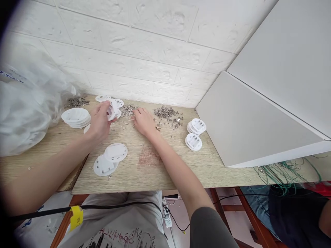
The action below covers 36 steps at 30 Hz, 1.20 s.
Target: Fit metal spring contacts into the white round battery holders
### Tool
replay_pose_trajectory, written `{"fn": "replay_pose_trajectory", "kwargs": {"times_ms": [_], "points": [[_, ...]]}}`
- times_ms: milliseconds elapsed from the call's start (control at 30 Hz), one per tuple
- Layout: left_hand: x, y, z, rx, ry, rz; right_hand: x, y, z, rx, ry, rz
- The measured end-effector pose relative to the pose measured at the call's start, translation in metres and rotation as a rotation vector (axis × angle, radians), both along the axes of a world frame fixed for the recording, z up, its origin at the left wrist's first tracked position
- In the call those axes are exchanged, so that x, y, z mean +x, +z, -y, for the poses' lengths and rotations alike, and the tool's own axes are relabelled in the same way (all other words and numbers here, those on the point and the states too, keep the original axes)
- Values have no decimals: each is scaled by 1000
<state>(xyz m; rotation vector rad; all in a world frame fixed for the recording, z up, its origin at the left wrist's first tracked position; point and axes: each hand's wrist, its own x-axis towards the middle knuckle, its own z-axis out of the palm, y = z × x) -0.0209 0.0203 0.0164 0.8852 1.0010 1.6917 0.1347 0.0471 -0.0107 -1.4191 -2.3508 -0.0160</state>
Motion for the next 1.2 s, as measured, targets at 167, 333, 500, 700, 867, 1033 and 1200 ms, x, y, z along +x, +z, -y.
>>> {"fn": "replay_pose_trajectory", "kwargs": {"times_ms": [167,333,500,700,867,1033,1200], "points": [[-2,-5,-2,-9,-11,-19,-26,-1,-24,-4,8,98],[-1,-8,-1,-1,-39,-79,-29,-4,-21,12,-47,93],[-1,-14,-3,5,-63,-141,-20,-2,-11,17,-70,32],[-1,-14,-2,-21,-74,-217,-6,3,-7,18,-60,-128],[1,-9,3,-118,-123,-273,3,7,11,20,-7,-211],[1,-8,4,-171,-146,-287,8,0,33,29,27,-227],[1,-9,4,-222,-215,-308,11,-1,40,26,18,-421]]}}
